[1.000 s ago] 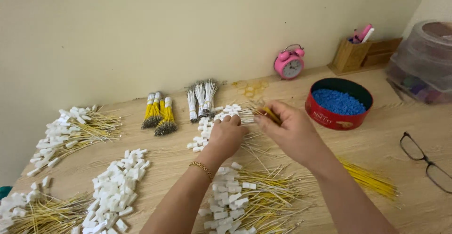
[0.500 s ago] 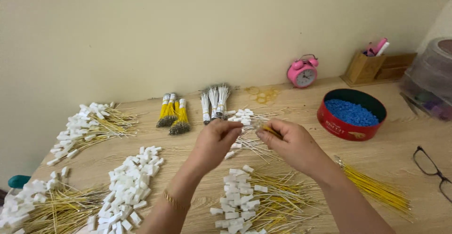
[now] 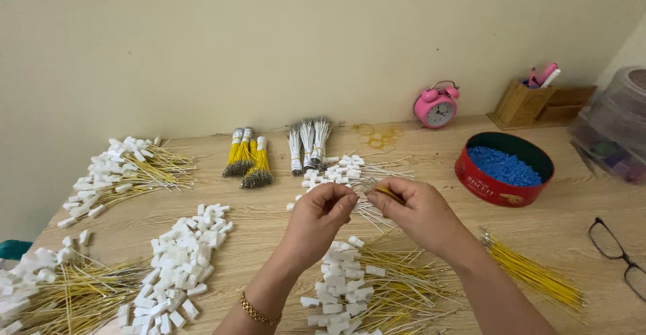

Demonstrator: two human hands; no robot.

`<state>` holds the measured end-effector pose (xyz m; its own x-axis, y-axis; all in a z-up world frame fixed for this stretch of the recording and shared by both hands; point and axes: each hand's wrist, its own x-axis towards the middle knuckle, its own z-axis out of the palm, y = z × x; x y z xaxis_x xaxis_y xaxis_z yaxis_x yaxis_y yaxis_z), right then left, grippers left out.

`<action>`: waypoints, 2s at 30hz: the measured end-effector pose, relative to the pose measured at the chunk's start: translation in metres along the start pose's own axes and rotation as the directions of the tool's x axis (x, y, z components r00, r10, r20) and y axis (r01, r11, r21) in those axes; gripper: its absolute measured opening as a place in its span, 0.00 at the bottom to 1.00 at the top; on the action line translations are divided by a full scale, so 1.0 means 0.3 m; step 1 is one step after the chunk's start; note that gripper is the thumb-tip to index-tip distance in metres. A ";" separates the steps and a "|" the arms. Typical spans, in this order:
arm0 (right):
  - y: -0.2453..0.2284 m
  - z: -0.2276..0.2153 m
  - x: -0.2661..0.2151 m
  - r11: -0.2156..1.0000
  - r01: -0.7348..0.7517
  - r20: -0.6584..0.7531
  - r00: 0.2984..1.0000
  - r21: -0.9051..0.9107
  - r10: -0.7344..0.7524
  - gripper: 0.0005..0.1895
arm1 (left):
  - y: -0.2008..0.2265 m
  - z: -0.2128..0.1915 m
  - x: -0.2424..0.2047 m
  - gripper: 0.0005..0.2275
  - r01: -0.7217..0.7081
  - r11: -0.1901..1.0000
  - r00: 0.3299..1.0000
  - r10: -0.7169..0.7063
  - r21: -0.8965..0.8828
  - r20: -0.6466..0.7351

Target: Manually inserting colored wires into white plastic connectors at a workbench.

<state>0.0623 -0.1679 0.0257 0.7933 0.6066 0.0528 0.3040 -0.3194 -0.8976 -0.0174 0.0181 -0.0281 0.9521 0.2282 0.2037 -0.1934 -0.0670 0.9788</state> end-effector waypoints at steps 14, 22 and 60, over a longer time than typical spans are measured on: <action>-0.087 -0.012 -0.044 0.990 -0.054 -0.091 0.995 -0.127 0.043 0.10 | 0.040 -0.014 -0.008 0.11 0.178 0.886 0.981 -0.192 -0.428 0.010; -0.071 -0.003 -0.051 0.977 0.125 -0.133 0.980 -0.175 -0.149 0.08 | 0.071 -0.001 -0.020 0.09 0.289 0.771 0.949 -0.309 -0.568 0.062; -0.123 -0.069 -0.074 0.996 0.021 -0.140 0.990 -0.091 -0.034 0.17 | -0.033 -0.046 -0.034 0.08 0.110 0.989 0.993 -0.105 -0.098 0.056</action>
<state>0.0444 -0.1848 0.0667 0.8485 0.5092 0.1439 0.3676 -0.3717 -0.8524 -0.0284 0.0298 -0.0395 0.9789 0.1790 0.0984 -0.1097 0.0545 0.9925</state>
